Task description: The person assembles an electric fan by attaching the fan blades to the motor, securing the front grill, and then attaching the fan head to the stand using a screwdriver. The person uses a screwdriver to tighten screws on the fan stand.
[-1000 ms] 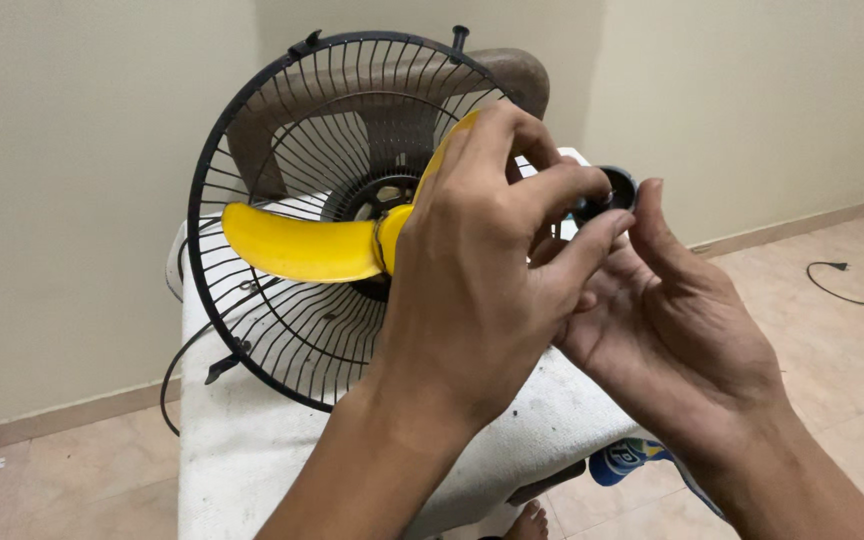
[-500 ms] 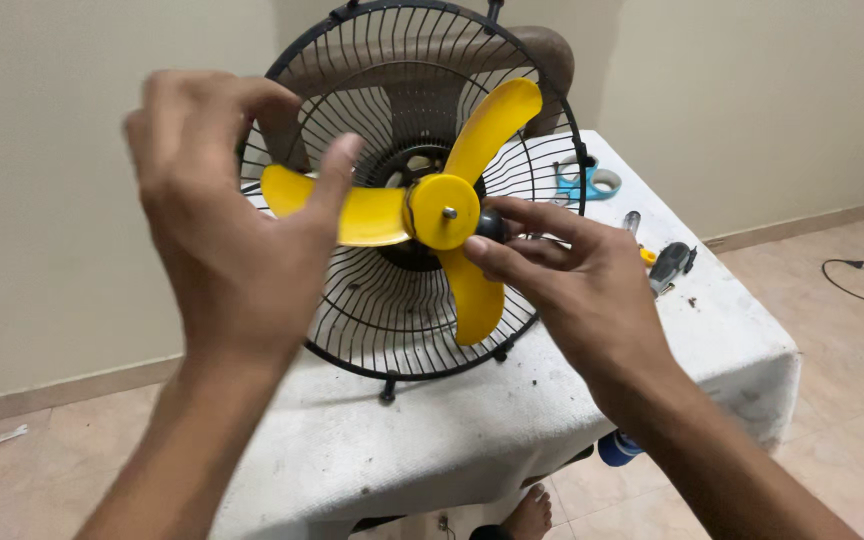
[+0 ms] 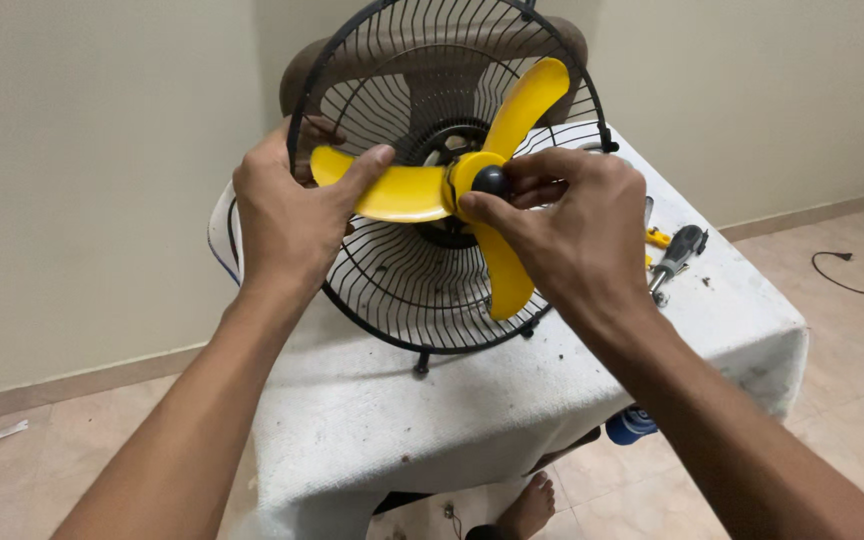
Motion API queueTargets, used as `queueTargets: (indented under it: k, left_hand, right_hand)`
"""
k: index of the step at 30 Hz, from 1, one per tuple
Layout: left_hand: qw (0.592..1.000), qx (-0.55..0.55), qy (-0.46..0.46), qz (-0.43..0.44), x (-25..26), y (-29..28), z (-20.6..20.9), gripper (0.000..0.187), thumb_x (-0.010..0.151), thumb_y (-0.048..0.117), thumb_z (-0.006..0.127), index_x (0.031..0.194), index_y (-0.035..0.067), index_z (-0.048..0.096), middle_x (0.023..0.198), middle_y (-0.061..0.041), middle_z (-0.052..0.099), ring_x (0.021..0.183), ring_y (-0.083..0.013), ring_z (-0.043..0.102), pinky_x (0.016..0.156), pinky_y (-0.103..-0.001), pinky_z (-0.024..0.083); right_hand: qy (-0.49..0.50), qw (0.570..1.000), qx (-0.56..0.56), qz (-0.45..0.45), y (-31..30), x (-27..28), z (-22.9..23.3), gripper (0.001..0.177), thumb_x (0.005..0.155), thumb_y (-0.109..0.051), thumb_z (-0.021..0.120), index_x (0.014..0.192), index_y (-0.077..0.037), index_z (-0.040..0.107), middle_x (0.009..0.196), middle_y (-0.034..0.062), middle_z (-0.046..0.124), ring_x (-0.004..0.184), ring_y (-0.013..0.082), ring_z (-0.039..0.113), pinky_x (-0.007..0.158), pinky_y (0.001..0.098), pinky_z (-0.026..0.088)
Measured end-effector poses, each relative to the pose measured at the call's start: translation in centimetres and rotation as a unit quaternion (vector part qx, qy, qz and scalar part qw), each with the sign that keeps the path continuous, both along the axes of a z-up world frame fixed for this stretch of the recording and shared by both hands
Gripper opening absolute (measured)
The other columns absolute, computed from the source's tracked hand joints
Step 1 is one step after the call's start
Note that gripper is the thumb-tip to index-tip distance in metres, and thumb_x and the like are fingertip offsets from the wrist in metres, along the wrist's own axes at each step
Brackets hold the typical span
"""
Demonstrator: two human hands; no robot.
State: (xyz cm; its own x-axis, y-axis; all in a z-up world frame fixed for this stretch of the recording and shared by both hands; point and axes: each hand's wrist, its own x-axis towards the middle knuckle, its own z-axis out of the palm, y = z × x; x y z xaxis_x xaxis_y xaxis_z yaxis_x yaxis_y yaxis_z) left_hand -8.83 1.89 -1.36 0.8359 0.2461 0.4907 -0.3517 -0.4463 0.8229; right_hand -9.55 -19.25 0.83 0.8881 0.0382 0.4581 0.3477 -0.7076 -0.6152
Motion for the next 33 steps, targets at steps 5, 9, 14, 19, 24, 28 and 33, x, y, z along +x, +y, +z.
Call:
queueTargets:
  k: [5, 9, 14, 19, 24, 28, 33]
  left_hand:
    - [1.000, -0.011, 0.015, -0.019, 0.2, 0.3, -0.6, 0.037, 0.080, 0.033, 0.089, 0.096, 0.007, 0.068, 0.084, -0.005, 0.076, 0.074, -0.0105, 0.074, 0.066, -0.026, 0.060]
    - [0.998, -0.037, -0.015, -0.041, 0.5, 0.3, -0.7, 0.035, 0.080, 0.029, 0.088, 0.098, 0.006, 0.068, 0.088, -0.004, 0.078, 0.077, -0.0100, 0.075, 0.070, -0.025, 0.061]
    - [0.998, -0.041, -0.020, -0.046, 0.4, 0.4, -0.7, 0.034, 0.081, 0.027, 0.088, 0.100, 0.007, 0.069, 0.089, -0.004, 0.079, 0.078, -0.0094, 0.076, 0.071, -0.025, 0.062]
    - [0.999, -0.031, -0.011, -0.035, 0.2, 0.2, -0.3, 0.034, 0.080, 0.027, 0.088, 0.100, 0.006, 0.069, 0.089, -0.004, 0.078, 0.077, -0.0108, 0.075, 0.069, -0.027, 0.061]
    - [0.997, -0.058, -0.019, -0.038, -0.1, 0.3, -0.1, 0.035, 0.079, 0.025, 0.088, 0.101, 0.006, 0.068, 0.089, -0.004, 0.078, 0.078, -0.0104, 0.076, 0.070, -0.026, 0.061]
    - [0.999, -0.043, 0.009, -0.023, 0.1, 0.1, -0.1, 0.034, 0.078, 0.026, 0.089, 0.097, 0.006, 0.069, 0.086, -0.005, 0.078, 0.075, -0.0113, 0.076, 0.067, -0.027, 0.061]
    - [0.999, -0.037, -0.009, -0.034, 0.0, 0.1, -0.1, 0.032, 0.079, 0.026, 0.088, 0.098, 0.007, 0.069, 0.086, -0.004, 0.079, 0.075, -0.0105, 0.076, 0.068, -0.026, 0.061]
  right_hand:
    - [0.020, 0.997, -0.070, -0.025, 0.2, 0.4, 0.8, 0.040, 0.079, -0.031, 0.086, 0.102, 0.001, 0.075, 0.078, 0.0159, 0.076, 0.056, 0.0196, 0.074, 0.045, 0.0276, 0.061]
    - [0.070, 0.990, -0.100, -0.071, 0.8, 1.0, 1.0, 0.044, 0.090, -0.043, 0.075, 0.094, 0.001, 0.077, 0.066, 0.0152, 0.071, 0.046, 0.0199, 0.071, 0.038, 0.0309, 0.056]
    - [0.148, 0.984, -0.030, -0.100, 0.9, 1.9, 0.3, 0.056, 0.093, -0.052, 0.065, 0.082, 0.002, 0.075, 0.063, 0.0149, 0.073, 0.047, 0.0189, 0.071, 0.041, 0.0302, 0.058]
    - [0.220, 0.972, -0.014, -0.083, 1.0, 1.7, 0.7, 0.076, 0.104, -0.059, 0.045, 0.075, 0.004, 0.075, 0.064, 0.0135, 0.074, 0.046, 0.0203, 0.072, 0.046, 0.0345, 0.062]
    - [0.173, 0.980, -0.091, -0.041, 0.4, 0.6, 1.9, 0.057, 0.090, -0.052, 0.066, 0.101, 0.004, 0.072, 0.082, 0.0173, 0.076, 0.064, 0.0210, 0.076, 0.057, 0.0364, 0.065]
    - [0.125, 0.988, -0.085, -0.022, 0.1, 0.7, 1.8, 0.051, 0.085, -0.039, 0.076, 0.115, 0.001, 0.070, 0.093, 0.0177, 0.078, 0.071, 0.0229, 0.079, 0.063, 0.0326, 0.065]
    - [0.014, 0.995, -0.093, 0.039, -0.2, 0.5, 1.3, 0.044, 0.079, -0.019, 0.084, 0.115, 0.001, 0.070, 0.093, 0.0177, 0.077, 0.074, 0.0235, 0.078, 0.063, 0.0301, 0.067]
